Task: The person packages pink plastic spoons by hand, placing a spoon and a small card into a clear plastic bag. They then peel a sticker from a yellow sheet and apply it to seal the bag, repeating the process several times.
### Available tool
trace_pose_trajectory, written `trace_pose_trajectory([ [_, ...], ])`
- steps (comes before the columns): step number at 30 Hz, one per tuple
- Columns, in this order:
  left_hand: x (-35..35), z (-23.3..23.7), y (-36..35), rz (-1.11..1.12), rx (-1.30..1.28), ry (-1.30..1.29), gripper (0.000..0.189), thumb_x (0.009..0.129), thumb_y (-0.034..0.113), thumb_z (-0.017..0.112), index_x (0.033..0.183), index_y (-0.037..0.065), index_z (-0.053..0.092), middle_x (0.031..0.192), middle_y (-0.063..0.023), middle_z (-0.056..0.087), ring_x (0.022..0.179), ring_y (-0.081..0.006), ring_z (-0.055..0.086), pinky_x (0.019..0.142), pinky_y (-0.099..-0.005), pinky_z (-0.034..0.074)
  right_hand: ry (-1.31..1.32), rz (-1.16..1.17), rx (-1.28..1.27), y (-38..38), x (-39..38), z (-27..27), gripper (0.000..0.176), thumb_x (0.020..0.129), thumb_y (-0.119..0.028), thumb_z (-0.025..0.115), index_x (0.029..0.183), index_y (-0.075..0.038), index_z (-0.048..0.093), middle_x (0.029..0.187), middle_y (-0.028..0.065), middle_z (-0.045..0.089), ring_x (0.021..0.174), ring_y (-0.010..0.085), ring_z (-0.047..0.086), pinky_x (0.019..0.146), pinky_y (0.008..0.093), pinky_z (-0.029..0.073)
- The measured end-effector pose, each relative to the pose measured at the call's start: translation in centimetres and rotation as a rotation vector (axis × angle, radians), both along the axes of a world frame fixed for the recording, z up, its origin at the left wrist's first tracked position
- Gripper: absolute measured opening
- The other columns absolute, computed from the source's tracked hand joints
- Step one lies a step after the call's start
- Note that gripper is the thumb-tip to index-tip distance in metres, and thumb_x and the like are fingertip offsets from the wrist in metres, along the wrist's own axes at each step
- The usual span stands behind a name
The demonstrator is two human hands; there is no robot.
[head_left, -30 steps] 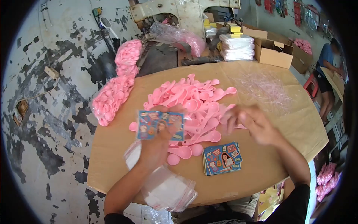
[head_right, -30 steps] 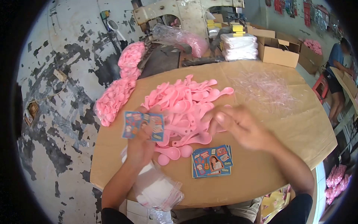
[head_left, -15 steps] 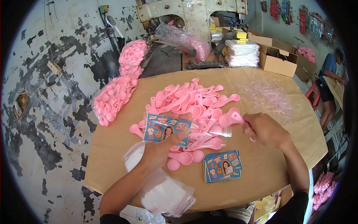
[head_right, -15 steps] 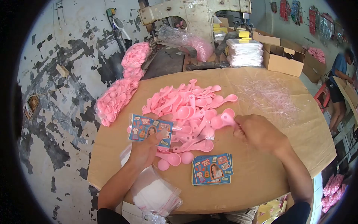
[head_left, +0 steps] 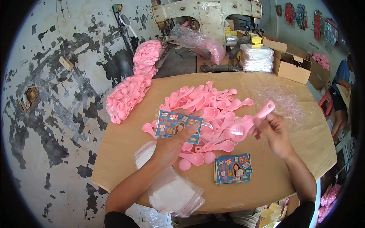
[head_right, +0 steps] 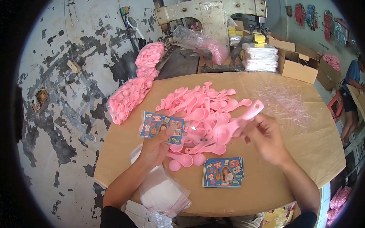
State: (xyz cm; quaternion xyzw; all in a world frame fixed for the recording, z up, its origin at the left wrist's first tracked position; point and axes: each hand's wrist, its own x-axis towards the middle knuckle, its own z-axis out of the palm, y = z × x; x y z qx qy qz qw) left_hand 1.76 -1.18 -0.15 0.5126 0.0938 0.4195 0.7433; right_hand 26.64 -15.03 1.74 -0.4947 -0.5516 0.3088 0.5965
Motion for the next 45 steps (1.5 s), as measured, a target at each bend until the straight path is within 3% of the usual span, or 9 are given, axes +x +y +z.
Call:
trace_pose_trajectory([
  [9, 0.6, -0.1, -1.2, -0.061, 0.085, 0.08, 0.057, 0.085, 0.003, 0.066, 0.133, 0.011, 0.036, 0.132, -0.0248, 0.049, 0.118, -0.0328, 0.056, 0.099, -0.045, 0.049, -0.071, 0.149, 0.114, -0.2, -3.1, -2.1, 0.018, 0.094, -0.006, 0.059, 0.11, -0.001, 0.065, 0.093, 0.0052, 0.068, 0.085, 0.0101, 0.061, 0.073, 0.027, 0.049],
  [14, 0.7, -0.3, -1.7, -0.029, 0.032, 0.266, 0.062, 0.081, 0.004, 0.073, 0.132, 0.006, 0.038, 0.12, -0.0134, 0.059, 0.112, -0.0219, 0.059, 0.092, -0.034, 0.051, -0.404, 0.226, 0.056, -0.5, -3.2, -0.9, 0.024, 0.093, -0.01, 0.06, 0.114, 0.0, 0.061, 0.09, 0.0074, 0.066, 0.08, 0.014, 0.062, 0.072, 0.0304, 0.049],
  [17, 0.5, 0.0, -1.5, 0.048, 0.022, 0.283, 0.063, 0.081, 0.006, 0.075, 0.132, 0.004, 0.039, 0.116, -0.0082, 0.061, 0.109, -0.0171, 0.059, 0.089, -0.0293, 0.052, -0.168, 0.205, 0.118, -0.2, -3.2, 0.1, 0.029, 0.094, -0.013, 0.058, 0.117, 0.003, 0.052, 0.085, 0.0087, 0.062, 0.075, 0.0166, 0.061, 0.07, 0.0311, 0.049],
  [27, -0.2, 0.8, -1.8, -0.006, 0.224, 0.297, 0.063, 0.089, 0.016, 0.068, 0.138, 0.004, 0.03, 0.132, -0.0169, 0.05, 0.126, -0.0232, 0.048, 0.101, -0.0356, 0.047, -0.629, -0.06, 0.061, 0.3, -5.2, 4.4, 0.013, 0.099, -0.014, 0.049, 0.093, -0.003, 0.052, 0.076, 0.0081, 0.054, 0.062, 0.0133, 0.05, 0.058, 0.0284, 0.042],
  [30, 0.2, 0.7, 0.6, -0.136, 0.037, -0.096, 0.06, 0.095, 0.024, 0.058, 0.142, 0.003, 0.026, 0.135, -0.0165, 0.045, 0.13, -0.0246, 0.044, 0.111, -0.038, 0.037, -0.6, -0.205, 0.323, 1.1, -3.3, 8.8, 0.012, 0.095, -0.01, 0.052, 0.086, -0.002, 0.056, 0.067, 0.0049, 0.051, 0.058, 0.01, 0.047, 0.053, 0.0267, 0.036],
  [35, -0.4, 1.3, 2.2, 0.193, 0.28, 0.161, 0.06, 0.097, 0.021, 0.054, 0.144, 0.002, 0.023, 0.141, -0.0175, 0.04, 0.133, -0.0271, 0.039, 0.116, -0.0373, 0.027, -0.995, -0.155, 0.095, 2.7, -4.3, 12.0, 0.011, 0.086, -0.01, 0.062, 0.079, -0.002, 0.061, 0.055, 0.0007, 0.049, 0.052, 0.0068, 0.043, 0.047, 0.0266, 0.03],
  [37, 0.0, 1.0, 2.0, 0.371, 0.542, 0.237, 0.061, 0.095, 0.021, 0.056, 0.144, 0.001, 0.025, 0.142, -0.0174, 0.04, 0.135, -0.0267, 0.036, 0.115, -0.037, 0.026, -0.807, -0.218, 0.184, 3.0, -5.2, 12.2, 0.014, 0.086, -0.011, 0.063, 0.076, -0.002, 0.062, 0.053, 0.001, 0.049, 0.049, 0.0084, 0.042, 0.047, 0.0275, 0.032],
  [41, -0.3, 1.9, -1.8, 0.208, 0.986, 0.448, 0.059, 0.09, 0.014, 0.064, 0.139, 0.0, 0.033, 0.13, -0.0151, 0.053, 0.129, -0.0228, 0.044, 0.106, -0.0377, 0.035, -0.717, 0.047, 0.301, 4.5, -7.2, 8.7, 0.013, 0.086, -0.01, 0.065, 0.079, -0.001, 0.062, 0.057, 0.0009, 0.054, 0.048, 0.0055, 0.046, 0.046, 0.0249, 0.037],
  [45, 0.2, 2.2, -3.2, -0.204, 0.572, 0.647, 0.048, 0.094, 0.015, 0.057, 0.137, -0.001, 0.04, 0.125, -0.0135, 0.058, 0.124, -0.0211, 0.049, 0.103, -0.0365, 0.038, -0.698, 0.172, 0.16, 5.3, -7.0, 8.0, 0.022, 0.084, -0.019, 0.07, 0.092, 0.0, 0.064, 0.068, 0.0025, 0.063, 0.052, 0.0118, 0.053, 0.051, 0.0277, 0.045],
])
